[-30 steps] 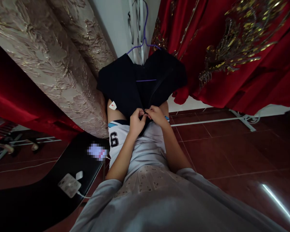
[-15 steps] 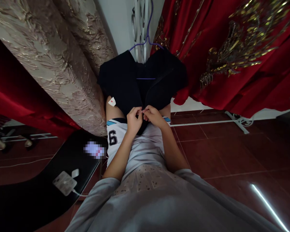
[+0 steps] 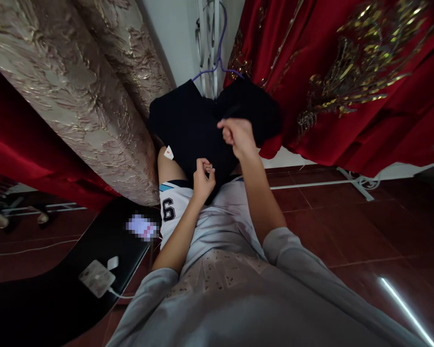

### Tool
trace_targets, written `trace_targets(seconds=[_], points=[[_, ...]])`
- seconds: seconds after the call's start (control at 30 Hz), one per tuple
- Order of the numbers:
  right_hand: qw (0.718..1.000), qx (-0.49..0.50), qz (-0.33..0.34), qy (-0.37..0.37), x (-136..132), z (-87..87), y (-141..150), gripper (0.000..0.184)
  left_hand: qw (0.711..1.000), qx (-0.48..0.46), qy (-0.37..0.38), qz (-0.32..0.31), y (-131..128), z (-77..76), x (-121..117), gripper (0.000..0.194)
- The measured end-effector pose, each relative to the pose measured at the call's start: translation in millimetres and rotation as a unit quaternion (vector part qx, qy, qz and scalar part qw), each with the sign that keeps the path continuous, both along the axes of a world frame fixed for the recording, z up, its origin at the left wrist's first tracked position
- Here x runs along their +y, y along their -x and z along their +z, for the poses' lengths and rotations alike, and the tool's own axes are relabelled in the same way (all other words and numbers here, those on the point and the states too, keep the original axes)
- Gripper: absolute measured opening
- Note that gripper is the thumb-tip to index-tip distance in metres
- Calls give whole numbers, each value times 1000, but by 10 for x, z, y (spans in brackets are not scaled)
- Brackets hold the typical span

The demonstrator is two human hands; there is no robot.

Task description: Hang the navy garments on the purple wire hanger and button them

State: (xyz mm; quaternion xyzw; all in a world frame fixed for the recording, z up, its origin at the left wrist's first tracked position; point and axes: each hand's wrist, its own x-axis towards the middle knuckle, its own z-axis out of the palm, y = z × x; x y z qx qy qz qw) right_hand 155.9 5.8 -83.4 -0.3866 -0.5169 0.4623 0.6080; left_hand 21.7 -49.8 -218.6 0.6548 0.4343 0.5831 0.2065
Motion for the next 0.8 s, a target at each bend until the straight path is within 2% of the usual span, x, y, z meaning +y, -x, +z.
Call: trace_targets(seconds=[0.1,0.17,0.2,0.27,0.37,0.43,0.47,0.57,0.63,0.73,0.8], points=[[997,27,-36,-57,227,466,29,24,999,34,15,-37,-45,30,129,26],[996,33,-34,-82,242,597,57,26,994,61,19,-91,-45,222,211,29],[995,33,-31,-91,220,613,65,27,991,67,7,-120,-30,377,254,32],[994,29,-30,-103,158,597,59,30,986,59,-52,-147,17,780,355,38],[992,0,-34,-119,117,575,14,35,978,50,-181,-89,81,1440,548,28],[989,-29,-45,-136,150,569,-6,35,966,91,-233,-59,81,1770,665,14],[987,-42,-57,-146,179,551,-6,35,959,119,-251,-52,69,1880,707,14],[975,-79,-126,-166,260,375,46,32,941,188,-276,-52,64,2023,760,21],[964,-123,-173,-161,275,178,122,29,944,171,-280,-34,171,2045,790,22],[959,-183,-175,-125,205,-84,275,26,964,9,-261,55,556,2080,936,14],[969,-173,-136,-110,113,-168,392,25,960,-197,-169,105,867,2056,1074,14]])
